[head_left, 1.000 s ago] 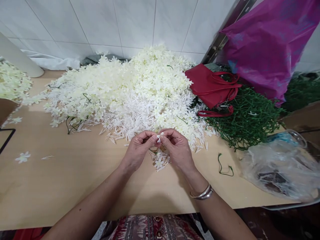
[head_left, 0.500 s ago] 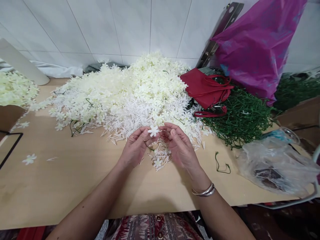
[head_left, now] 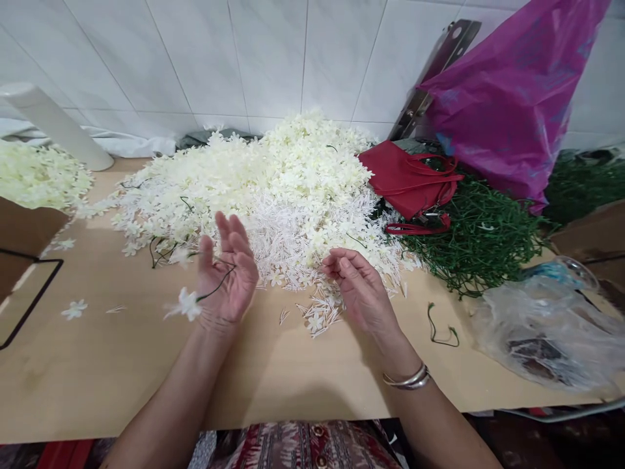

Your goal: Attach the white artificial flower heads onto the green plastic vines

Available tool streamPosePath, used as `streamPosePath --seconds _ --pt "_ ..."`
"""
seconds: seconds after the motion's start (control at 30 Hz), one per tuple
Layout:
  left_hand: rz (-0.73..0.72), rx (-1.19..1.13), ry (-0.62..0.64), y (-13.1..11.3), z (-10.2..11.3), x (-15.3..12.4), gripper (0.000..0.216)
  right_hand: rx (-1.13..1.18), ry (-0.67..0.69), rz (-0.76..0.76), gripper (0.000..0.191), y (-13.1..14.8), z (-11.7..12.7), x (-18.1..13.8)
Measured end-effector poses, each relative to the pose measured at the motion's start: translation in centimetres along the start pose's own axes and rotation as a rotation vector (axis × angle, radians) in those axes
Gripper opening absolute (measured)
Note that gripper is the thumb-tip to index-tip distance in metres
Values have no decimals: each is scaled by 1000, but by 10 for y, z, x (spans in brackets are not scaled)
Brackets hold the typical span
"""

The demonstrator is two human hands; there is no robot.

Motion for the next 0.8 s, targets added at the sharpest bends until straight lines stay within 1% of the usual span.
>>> streamPosePath --seconds 0.1,0.17,0.2,0.23,0.37,0.43,0.5,0.53,0.6,0.67,0.7,0.73,0.8 --pt "-187 164 -107 -21 3 3 31 -19 -6 5 25 -2 1 1" --pt "-241 212 -162 -24 4 5 31 -55 6 11 25 -3 1 0" --pt "-235 206 -163 -22 4 5 32 -86 20 15 25 -3 0 -1" --pt "-216 183 -152 -18 4 6 32 -124 39 20 25 -3 0 -2" --pt "-16 40 -85 3 7 8 33 -318 118 59 22 0 -3 -5" --pt "83 -7 -79 10 7 9 32 -446 139 110 17 4 -4 -6" --pt "139 6 -74 14 6 8 34 -587 205 157 10 8 -7 -9" --pt "134 69 -51 16 5 7 37 -666 270 170 8 10 -10 -11" --pt "71 284 39 19 -1 5 40 -878 455 175 7 14 -17 -18" --pt "8 501 149 23 -6 1 36 -1178 617 177 18 17 -24 -26" --pt "-8 579 194 25 -9 -1 31 -1318 646 171 24 18 -26 -29" --pt "-17 632 227 28 -11 -3 25 -1434 665 160 25 19 -28 -31" --pt "-44 722 283 32 -14 -6 17 -1574 656 131 16 22 -28 -29"
Point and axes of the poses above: each hand's wrist, its own x-axis towards the middle knuckle, its own z-axis out of the back of the hand, y = z × x, the point moved 2 cm from there along x, towards the middle knuckle, and after that the axes turned 5 degrees about y, right-handed, at the moved point
